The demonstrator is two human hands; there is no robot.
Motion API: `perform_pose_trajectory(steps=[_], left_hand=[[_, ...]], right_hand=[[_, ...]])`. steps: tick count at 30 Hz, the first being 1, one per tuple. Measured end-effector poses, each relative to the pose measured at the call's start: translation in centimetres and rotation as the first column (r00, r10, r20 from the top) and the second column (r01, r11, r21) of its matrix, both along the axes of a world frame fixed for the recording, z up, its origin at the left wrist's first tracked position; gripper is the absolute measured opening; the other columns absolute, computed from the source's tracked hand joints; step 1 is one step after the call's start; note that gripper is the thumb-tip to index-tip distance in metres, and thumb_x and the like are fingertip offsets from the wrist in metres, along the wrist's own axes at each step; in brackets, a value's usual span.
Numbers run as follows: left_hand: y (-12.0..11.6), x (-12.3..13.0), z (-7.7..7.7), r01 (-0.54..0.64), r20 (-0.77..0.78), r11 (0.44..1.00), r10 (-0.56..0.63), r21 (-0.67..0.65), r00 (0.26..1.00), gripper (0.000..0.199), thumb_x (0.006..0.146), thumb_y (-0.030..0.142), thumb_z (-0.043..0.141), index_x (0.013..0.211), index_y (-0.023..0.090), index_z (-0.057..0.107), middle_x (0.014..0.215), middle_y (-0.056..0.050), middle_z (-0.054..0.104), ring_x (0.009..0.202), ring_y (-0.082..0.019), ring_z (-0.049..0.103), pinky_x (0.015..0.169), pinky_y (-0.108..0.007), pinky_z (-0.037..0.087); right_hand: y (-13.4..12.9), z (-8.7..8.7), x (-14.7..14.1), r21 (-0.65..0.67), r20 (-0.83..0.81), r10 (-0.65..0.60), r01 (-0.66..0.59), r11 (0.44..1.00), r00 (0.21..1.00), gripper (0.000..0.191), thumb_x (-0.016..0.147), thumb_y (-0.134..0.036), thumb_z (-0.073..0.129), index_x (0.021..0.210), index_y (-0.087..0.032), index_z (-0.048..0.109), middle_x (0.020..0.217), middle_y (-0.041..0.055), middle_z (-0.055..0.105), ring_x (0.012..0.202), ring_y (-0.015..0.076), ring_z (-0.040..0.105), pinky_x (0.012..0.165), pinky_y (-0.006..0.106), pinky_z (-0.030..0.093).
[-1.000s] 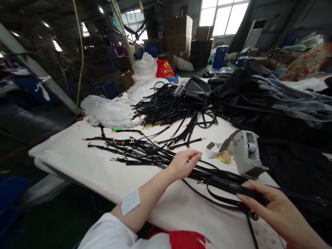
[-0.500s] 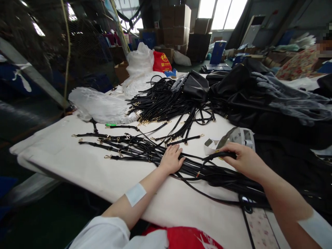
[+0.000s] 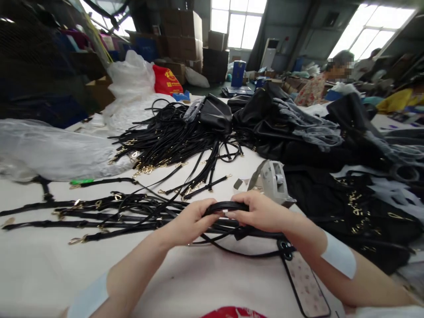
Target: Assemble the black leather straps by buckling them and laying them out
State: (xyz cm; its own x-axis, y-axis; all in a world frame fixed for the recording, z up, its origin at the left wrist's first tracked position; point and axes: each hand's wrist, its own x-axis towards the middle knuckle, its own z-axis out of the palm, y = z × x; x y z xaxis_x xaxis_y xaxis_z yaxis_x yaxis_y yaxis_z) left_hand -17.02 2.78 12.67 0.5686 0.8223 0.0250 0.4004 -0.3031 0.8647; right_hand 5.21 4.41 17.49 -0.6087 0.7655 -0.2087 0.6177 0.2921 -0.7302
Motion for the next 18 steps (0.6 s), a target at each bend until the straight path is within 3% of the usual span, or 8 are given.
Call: perform_pose_trajectory(steps=[2,4,6,9,12,14,16,18], left_hand=[[0.8,-2.2,1.5,0.017,-0.051,0.997,-0.021,-0.080,0.998,0.026,0.089,0.039,0.053,0.083,0.016,0.063,0.068,0.001,0.060,0.062,-0.013,0.052,0.058,-0.022,0.042],[2.1,-5.2,2.0,-0.146,-0.149,0.989,0.145,0.001,0.978,0.027,0.087,0.041,0.054,0.084,0.016,0.065,0.070,0.000,0.061,0.066,-0.014,0.053,0.061,-0.022,0.041],[3.5,-8.9,1.7,-0.336,-0.290,0.932,0.362,0.137,0.886,0.032,0.087,0.045,0.051,0.088,0.017,0.066,0.070,0.000,0.061,0.066,-0.015,0.053,0.061,-0.023,0.040],[5.1,-14.8,0.5,-0.429,-0.480,0.849,0.528,0.309,0.701,0.036,0.087,0.046,0.049,0.100,0.018,0.068,0.087,-0.004,0.069,0.081,-0.021,0.060,0.073,-0.026,0.042],[5.4,-19.6,-0.8,-0.412,-0.706,0.863,0.486,0.292,0.516,0.042,0.087,0.044,0.044,0.111,0.017,0.067,0.105,-0.009,0.071,0.096,-0.027,0.062,0.084,-0.031,0.045],[4.7,-21.3,-1.6,-0.387,-0.813,0.892,0.397,0.233,0.425,0.046,0.083,0.044,0.050,0.114,0.014,0.067,0.110,-0.013,0.070,0.101,-0.030,0.063,0.089,-0.035,0.046],[3.4,-21.8,-2.5,-0.357,-0.849,0.916,0.331,0.183,0.413,0.059,0.072,0.045,0.064,0.121,0.013,0.063,0.122,-0.015,0.066,0.112,-0.032,0.060,0.097,-0.036,0.045],[1.7,-21.0,-3.5,-0.316,-0.848,0.932,0.307,0.176,0.432,0.087,0.061,0.046,0.074,0.138,0.013,0.050,0.143,-0.016,0.051,0.130,-0.032,0.048,0.109,-0.035,0.037]], right_hand=[[-0.5,0.8,2.3,-0.027,0.003,0.025,-0.025,0.999,1.000,0.020,0.082,-0.038,0.065,0.077,-0.018,0.065,0.066,-0.0036,0.061,0.062,0.0126,0.056,0.057,0.022,0.041],[-0.7,0.7,5.3,-0.003,0.056,-0.003,0.003,1.000,0.998,0.020,0.080,-0.037,0.067,0.074,-0.018,0.064,0.067,-0.0033,0.062,0.064,0.0135,0.056,0.060,0.023,0.042],[-0.7,-0.3,8.4,0.055,0.155,-0.088,0.081,0.995,0.984,0.022,0.083,-0.039,0.064,0.074,-0.018,0.065,0.069,-0.0021,0.064,0.066,0.0154,0.058,0.063,0.025,0.043],[-0.5,-3.1,12.1,0.128,0.282,-0.182,0.151,0.980,0.942,0.023,0.083,-0.041,0.062,0.084,-0.020,0.071,0.076,0.0008,0.071,0.072,0.0195,0.064,0.068,0.029,0.047],[-0.9,-6.9,14.0,0.215,0.387,-0.184,0.106,0.971,0.904,0.033,0.078,-0.045,0.067,0.100,-0.021,0.071,0.094,0.0060,0.074,0.083,0.0248,0.068,0.076,0.034,0.052],[-1.8,-9.6,14.4,0.277,0.432,-0.151,0.028,0.960,0.889,0.061,0.070,-0.049,0.072,0.122,-0.018,0.064,0.119,0.0128,0.068,0.102,0.0303,0.066,0.088,0.039,0.052],[-2.9,-12.2,14.3,0.379,0.472,-0.125,-0.073,0.922,0.873,0.089,0.058,-0.048,0.078,0.136,-0.011,0.053,0.136,0.0204,0.057,0.118,0.0370,0.058,0.099,0.046,0.048],[-4.0,-14.7,13.9,0.503,0.490,-0.123,-0.164,0.849,0.863,0.101,0.054,-0.042,0.078,0.142,-0.006,0.044,0.144,0.0253,0.048,0.127,0.0415,0.050,0.105,0.051,0.042]])
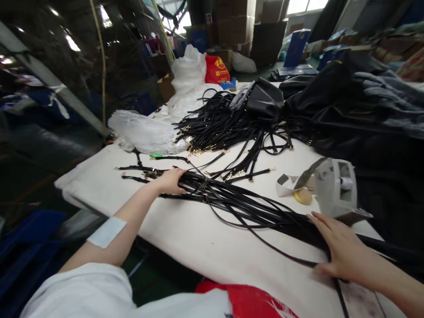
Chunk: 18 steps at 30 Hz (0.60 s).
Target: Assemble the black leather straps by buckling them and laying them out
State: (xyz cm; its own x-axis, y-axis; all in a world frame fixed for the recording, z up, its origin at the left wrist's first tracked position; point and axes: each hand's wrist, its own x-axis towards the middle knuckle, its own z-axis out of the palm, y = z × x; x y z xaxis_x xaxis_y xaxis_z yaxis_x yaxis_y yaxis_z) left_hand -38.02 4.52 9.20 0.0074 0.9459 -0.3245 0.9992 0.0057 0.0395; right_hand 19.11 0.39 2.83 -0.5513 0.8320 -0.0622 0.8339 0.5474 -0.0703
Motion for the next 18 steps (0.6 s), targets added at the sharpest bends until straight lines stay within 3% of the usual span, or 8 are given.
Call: perform_pose_trajectory(steps=[3,6,10,14,18], left_hand=[[-2.3,2.7,-1.6,0.129,-0.032,0.990,-0.127,0.061,0.991,0.113,0.057,0.042,0.077,0.152,0.012,0.024,0.161,-0.019,0.021,0.147,-0.034,0.022,0.120,-0.043,0.017],[-3.5,5.8,-2.8,0.299,-0.011,0.949,-0.300,0.100,0.954,0.111,0.061,0.033,0.073,0.154,0.014,0.017,0.164,-0.017,0.011,0.151,-0.031,0.011,0.123,-0.045,0.004],[-3.3,9.4,-3.7,0.439,0.053,0.883,-0.452,0.167,0.890,0.099,0.066,0.018,0.061,0.154,0.010,0.017,0.162,-0.016,0.018,0.151,-0.025,0.014,0.123,-0.041,0.002],[-2.3,11.9,-4.1,0.513,0.077,0.833,-0.537,0.208,0.840,0.087,0.070,0.015,0.057,0.150,0.008,0.024,0.155,-0.018,0.035,0.145,-0.026,0.030,0.123,-0.041,0.009],[-2.0,13.5,-4.2,0.535,0.058,0.825,-0.553,0.183,0.831,0.077,0.073,0.016,0.057,0.145,0.004,0.034,0.132,-0.020,0.056,0.127,-0.027,0.051,0.119,-0.039,0.021]], right_hand=[[-1.2,-2.8,-0.7,0.152,0.036,0.108,-0.113,0.982,0.993,0.101,0.057,-0.028,0.069,0.149,-0.007,0.032,0.153,0.0244,0.035,0.134,0.0402,0.043,0.109,0.050,0.039],[-1.1,-4.5,-1.2,0.237,0.054,0.168,-0.176,0.955,0.984,0.102,0.054,-0.014,0.060,0.150,-0.006,0.026,0.152,0.0243,0.037,0.133,0.0378,0.045,0.109,0.049,0.038],[0.6,-5.0,-1.9,0.256,0.057,0.144,-0.154,0.954,0.988,0.082,0.057,-0.010,0.056,0.138,-0.003,0.041,0.128,0.0240,0.058,0.116,0.0358,0.058,0.107,0.051,0.038],[2.2,-3.5,-2.6,0.035,0.084,-0.039,0.037,0.999,0.996,0.041,0.068,-0.014,0.055,0.108,-0.011,0.060,0.106,0.0188,0.066,0.097,0.0341,0.065,0.092,0.047,0.046],[2.3,-2.2,-3.3,-0.136,0.105,-0.155,0.168,0.976,0.982,0.024,0.073,-0.017,0.056,0.096,-0.015,0.063,0.101,0.0166,0.068,0.088,0.0335,0.067,0.082,0.045,0.046]])
